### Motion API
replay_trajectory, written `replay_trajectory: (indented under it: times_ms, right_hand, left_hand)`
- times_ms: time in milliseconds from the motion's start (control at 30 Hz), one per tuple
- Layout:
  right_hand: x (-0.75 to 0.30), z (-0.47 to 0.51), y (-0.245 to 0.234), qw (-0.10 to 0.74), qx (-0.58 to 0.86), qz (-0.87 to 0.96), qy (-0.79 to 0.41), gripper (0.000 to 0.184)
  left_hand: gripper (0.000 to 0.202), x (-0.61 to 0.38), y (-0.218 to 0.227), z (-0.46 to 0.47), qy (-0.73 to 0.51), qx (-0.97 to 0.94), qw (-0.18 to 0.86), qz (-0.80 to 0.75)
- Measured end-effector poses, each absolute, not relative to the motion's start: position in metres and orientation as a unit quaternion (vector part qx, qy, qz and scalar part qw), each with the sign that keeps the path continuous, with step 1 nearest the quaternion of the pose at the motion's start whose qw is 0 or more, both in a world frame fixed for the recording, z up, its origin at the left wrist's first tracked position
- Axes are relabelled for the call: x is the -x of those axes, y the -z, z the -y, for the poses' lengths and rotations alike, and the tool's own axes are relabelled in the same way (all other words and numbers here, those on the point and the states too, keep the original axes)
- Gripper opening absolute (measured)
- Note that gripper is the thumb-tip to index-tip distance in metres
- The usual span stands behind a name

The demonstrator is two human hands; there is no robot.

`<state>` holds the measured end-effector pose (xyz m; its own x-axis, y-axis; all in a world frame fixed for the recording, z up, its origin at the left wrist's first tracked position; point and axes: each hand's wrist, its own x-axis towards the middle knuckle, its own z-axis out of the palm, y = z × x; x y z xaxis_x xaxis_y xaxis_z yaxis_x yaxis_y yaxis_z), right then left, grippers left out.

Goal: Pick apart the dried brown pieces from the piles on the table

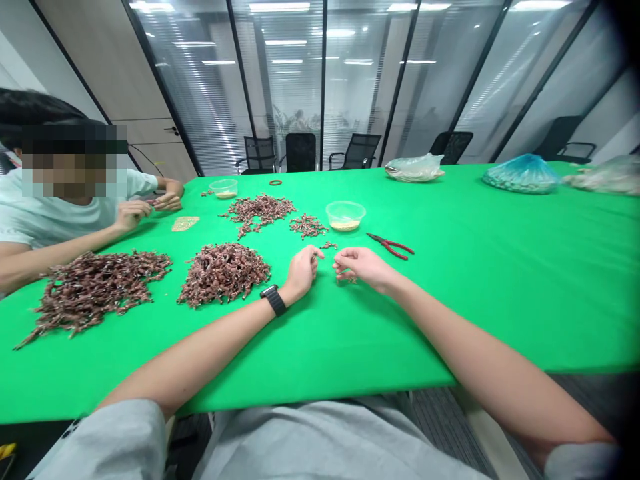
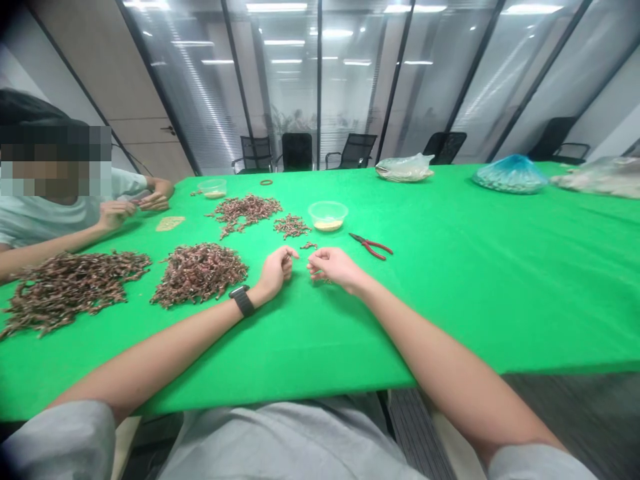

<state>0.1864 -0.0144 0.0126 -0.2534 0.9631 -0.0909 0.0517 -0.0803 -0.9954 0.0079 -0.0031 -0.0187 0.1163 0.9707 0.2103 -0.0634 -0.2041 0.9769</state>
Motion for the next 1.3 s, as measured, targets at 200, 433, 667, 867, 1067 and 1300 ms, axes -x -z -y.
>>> replay_trajectory:
  times_ms: [200,433,667,867,1067,1300]
  right_hand:
    - [-0.185,0.016,-0.014,0.387,0.459,0.558,-0.572,0.015]
    - [-0.183,0.017,-0.013,0.409,0.465,0.542,-0.568,0.015]
    - [-0.181,0.019,-0.019,0.44,0.445,0.488,-0.608,0.016]
    - [-0.181,0.015,-0.012,0.461,0.459,0.501,-0.571,0.015]
    - [-0.181,0.01,-0.002,0.449,0.483,0.554,-0.508,0.015]
    - [-0.185,0.008,-0.002,0.418,0.512,0.614,-0.431,0.013]
  left_hand:
    - [0.012,-0.008,0.023,-0.006,-0.579,-0.54,0.501,-0.35]
    - [0.039,-0.009,0.027,-0.003,-0.584,-0.56,0.526,-0.263]
    - [0.04,-0.01,0.027,-0.002,-0.569,-0.563,0.519,-0.3]
    - [0.035,-0.01,0.024,0.0,-0.547,-0.577,0.497,-0.348]
    - [0.035,-0.011,0.021,0.001,-0.518,-0.622,0.451,-0.377]
    - [0.033,-0.012,0.022,0.004,-0.475,-0.654,0.467,-0.358]
